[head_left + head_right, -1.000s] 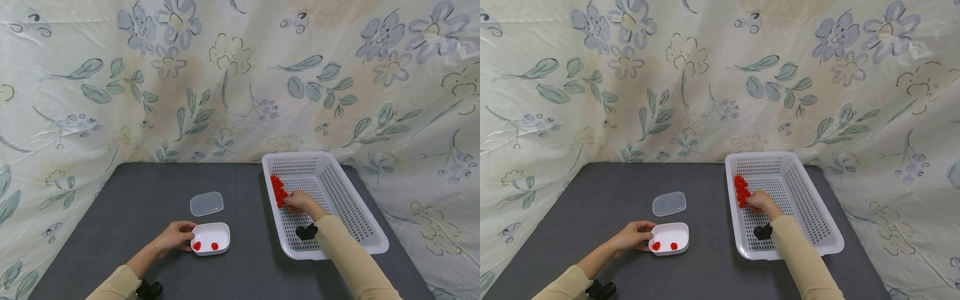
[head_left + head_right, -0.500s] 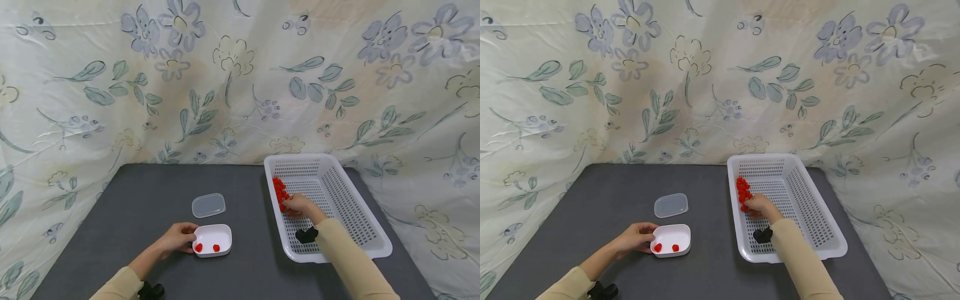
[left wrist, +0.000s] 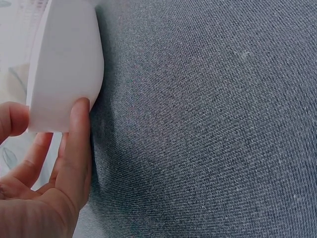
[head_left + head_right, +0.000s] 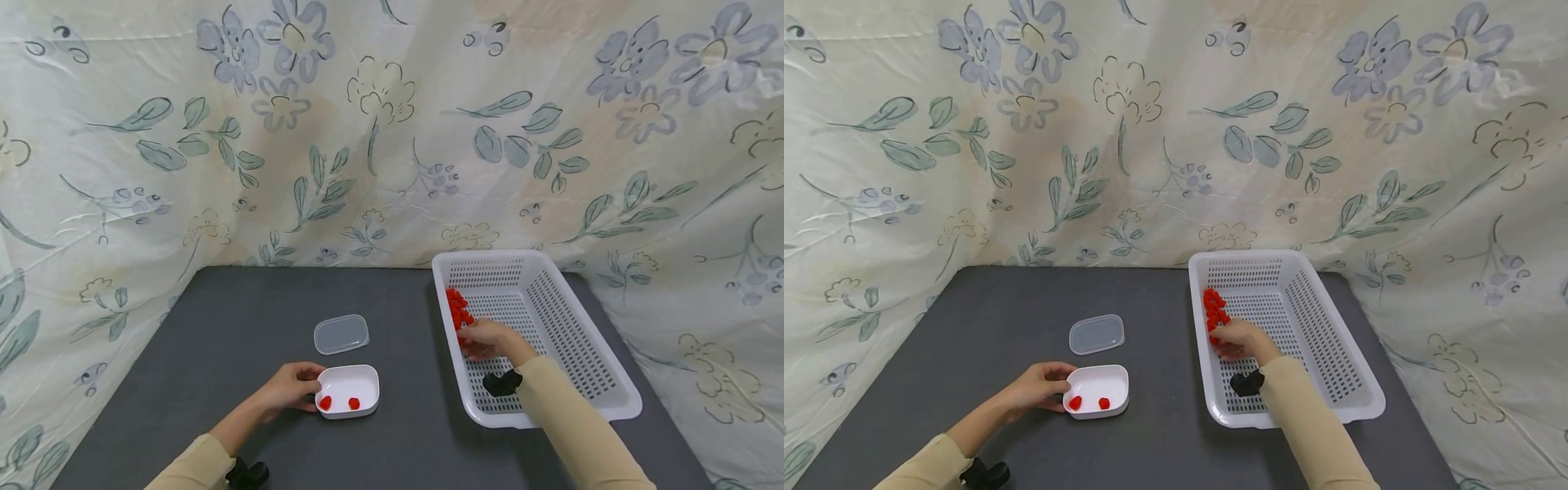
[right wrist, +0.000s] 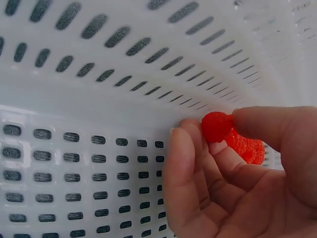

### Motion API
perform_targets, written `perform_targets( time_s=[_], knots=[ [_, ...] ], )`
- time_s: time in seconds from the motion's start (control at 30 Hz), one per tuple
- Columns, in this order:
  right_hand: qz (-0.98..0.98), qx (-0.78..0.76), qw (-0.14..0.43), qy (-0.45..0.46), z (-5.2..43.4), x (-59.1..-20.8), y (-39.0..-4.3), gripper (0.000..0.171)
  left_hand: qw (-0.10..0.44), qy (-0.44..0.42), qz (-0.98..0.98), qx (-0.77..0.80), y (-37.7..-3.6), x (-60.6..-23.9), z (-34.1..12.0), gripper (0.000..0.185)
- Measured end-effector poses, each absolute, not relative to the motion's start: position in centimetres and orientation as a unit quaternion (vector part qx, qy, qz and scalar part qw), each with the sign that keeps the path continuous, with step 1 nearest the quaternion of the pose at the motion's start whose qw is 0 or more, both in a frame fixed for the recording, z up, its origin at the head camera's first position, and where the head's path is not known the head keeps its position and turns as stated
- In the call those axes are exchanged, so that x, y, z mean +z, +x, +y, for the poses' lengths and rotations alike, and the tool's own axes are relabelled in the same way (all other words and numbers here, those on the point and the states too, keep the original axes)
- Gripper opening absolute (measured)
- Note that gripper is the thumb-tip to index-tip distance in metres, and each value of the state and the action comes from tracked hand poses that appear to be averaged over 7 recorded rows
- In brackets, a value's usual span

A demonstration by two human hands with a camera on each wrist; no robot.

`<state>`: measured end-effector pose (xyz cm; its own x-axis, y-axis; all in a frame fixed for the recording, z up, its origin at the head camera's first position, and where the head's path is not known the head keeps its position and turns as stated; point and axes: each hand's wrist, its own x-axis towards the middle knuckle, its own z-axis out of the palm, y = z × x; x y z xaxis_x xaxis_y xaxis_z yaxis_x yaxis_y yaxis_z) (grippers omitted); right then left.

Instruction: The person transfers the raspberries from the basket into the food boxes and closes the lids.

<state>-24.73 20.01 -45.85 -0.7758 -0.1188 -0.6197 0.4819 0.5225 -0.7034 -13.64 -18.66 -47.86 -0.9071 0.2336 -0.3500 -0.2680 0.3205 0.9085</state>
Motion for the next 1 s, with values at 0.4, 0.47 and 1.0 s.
perform_targets(
  time_s=[0.4,0.47,1.0],
  knots=[
    [0.825,-0.458,0.319,0.095,20.7,-44.8,-25.1,0.029,0.209,-0.018,0.790,0.575,-13.9,-47.6,-18.6,0.038],
    [0.824,-0.460,0.318,0.090,21.0,-44.2,-25.2,0.028,0.211,-0.015,0.789,0.577,-13.9,-47.5,-18.6,0.038],
    [0.835,-0.470,0.286,0.015,20.8,-39.4,-26.2,0.033,0.217,-0.015,0.785,0.580,-13.7,-48.0,-18.6,0.038]
  ],
)
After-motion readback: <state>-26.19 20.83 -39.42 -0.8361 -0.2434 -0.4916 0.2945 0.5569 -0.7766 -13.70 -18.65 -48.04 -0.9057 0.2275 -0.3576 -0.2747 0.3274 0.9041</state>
